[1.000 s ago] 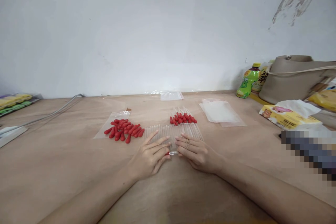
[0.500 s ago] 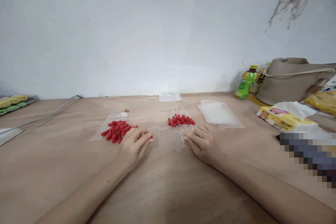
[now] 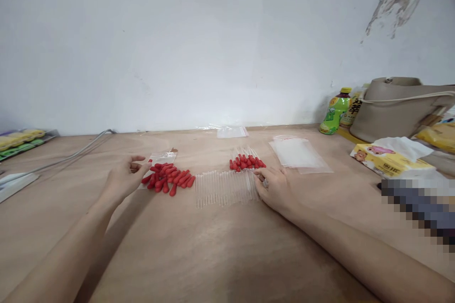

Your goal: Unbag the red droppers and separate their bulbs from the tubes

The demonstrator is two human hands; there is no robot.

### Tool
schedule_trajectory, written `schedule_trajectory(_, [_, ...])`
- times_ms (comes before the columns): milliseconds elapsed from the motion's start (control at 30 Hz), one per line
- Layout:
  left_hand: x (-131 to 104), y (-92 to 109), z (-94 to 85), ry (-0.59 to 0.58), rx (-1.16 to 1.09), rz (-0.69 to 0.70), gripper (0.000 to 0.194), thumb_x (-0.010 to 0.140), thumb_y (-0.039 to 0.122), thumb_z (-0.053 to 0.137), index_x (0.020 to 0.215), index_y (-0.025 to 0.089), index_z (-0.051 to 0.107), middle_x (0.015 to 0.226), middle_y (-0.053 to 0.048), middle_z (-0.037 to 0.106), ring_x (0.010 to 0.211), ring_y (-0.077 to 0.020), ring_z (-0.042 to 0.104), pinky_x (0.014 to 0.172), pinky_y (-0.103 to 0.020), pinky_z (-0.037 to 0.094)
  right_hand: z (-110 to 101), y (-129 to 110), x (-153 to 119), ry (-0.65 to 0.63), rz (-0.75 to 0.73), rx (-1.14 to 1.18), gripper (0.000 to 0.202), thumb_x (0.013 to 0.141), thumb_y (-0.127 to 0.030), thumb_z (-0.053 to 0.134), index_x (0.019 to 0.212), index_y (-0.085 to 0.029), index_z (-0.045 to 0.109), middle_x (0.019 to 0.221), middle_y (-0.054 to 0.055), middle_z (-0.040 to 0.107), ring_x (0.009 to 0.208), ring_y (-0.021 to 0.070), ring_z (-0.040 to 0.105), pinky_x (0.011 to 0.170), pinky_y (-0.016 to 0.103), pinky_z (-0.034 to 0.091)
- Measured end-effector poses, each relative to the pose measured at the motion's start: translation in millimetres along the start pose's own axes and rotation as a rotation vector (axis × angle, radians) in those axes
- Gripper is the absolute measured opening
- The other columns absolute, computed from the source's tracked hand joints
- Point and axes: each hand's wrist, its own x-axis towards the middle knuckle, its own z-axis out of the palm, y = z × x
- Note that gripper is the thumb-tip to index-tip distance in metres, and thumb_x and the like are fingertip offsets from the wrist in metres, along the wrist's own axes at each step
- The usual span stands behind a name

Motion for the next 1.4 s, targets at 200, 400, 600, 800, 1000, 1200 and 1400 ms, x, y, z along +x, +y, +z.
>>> schedule_trajectory(200, [-1,-1,1.1,-0.066,0.082,-0.042,0.041,0.065,0.050,0.055,0.093,0.019,0.056,0.072,-0.004,0.064,0.070,-0.0211,0.061,0.060,-0.028,0.043,2,-1,-3,-0.031,-0.074,-0.046,0.014,0.079,-0.024,0.051,0.081,-0.020,0.064,0.075,0.001,0.066,0.071,0.0137,0.057,0.068,0.029,0.025])
schedule_trajectory(400, [-3,0,6.1,-0.075,0.147,-0.060,0.034,0.068,0.046,0.053,0.088,0.018,0.055,0.069,-0.003,0.064,0.068,-0.0205,0.061,0.058,-0.026,0.041,3,0,-5,-0.060,-0.127,-0.045,0.019,0.078,-0.034,0.055,0.087,-0.021,0.065,0.079,0.003,0.064,0.076,0.0165,0.055,0.072,0.031,0.025])
schedule_trajectory(600, [5,-17,9.4,-0.076,0.178,-0.054,0.032,0.074,0.044,0.043,0.084,0.018,0.058,0.073,-0.005,0.064,0.068,-0.0213,0.060,0.058,-0.027,0.040,2,0,-6,-0.086,-0.151,-0.052,0.030,0.074,-0.044,0.058,0.090,-0.020,0.065,0.079,0.004,0.061,0.076,0.0173,0.053,0.073,0.032,0.026])
schedule_trajectory(800, [5,-17,5.0,-0.059,0.209,-0.028,0.033,0.077,0.044,0.039,0.082,0.018,0.059,0.079,-0.007,0.065,0.071,-0.0223,0.060,0.061,-0.028,0.040,0,-1,-6,-0.037,-0.171,-0.043,0.022,0.076,-0.039,0.057,0.085,-0.021,0.065,0.076,0.002,0.062,0.074,0.0160,0.053,0.073,0.032,0.026])
schedule_trajectory(1000, [-14,16,9.6,0.140,0.204,0.184,0.027,0.077,0.042,0.044,0.082,0.021,0.058,0.078,-0.003,0.062,0.069,-0.0198,0.056,0.061,-0.028,0.039,-1,-2,-5,0.006,-0.190,-0.016,0.016,0.080,-0.025,0.051,0.072,-0.021,0.064,0.065,0.000,0.060,0.067,0.0132,0.049,0.069,0.030,0.025])
schedule_trajectory(1200, [-41,80,52.9,-0.136,0.028,0.621,0.024,0.079,0.039,0.046,0.074,0.019,0.060,0.081,-0.003,0.060,0.082,-0.0190,0.055,0.074,-0.029,0.041,-1,-3,-4,-0.003,-0.170,-0.008,0.018,0.079,-0.021,0.050,0.067,-0.020,0.063,0.062,0.000,0.058,0.066,0.0130,0.048,0.068,0.030,0.024])
schedule_trajectory(1400, [-46,132,105.5,-0.276,0.023,0.762,0.027,0.073,0.044,0.055,0.071,0.018,0.059,0.077,-0.005,0.060,0.079,-0.0202,0.056,0.070,-0.031,0.042,-3,-2,-4,0.019,-0.162,-0.006,0.020,0.080,-0.022,0.050,0.065,-0.020,0.063,0.060,0.000,0.056,0.064,0.0123,0.047,0.070,0.029,0.025])
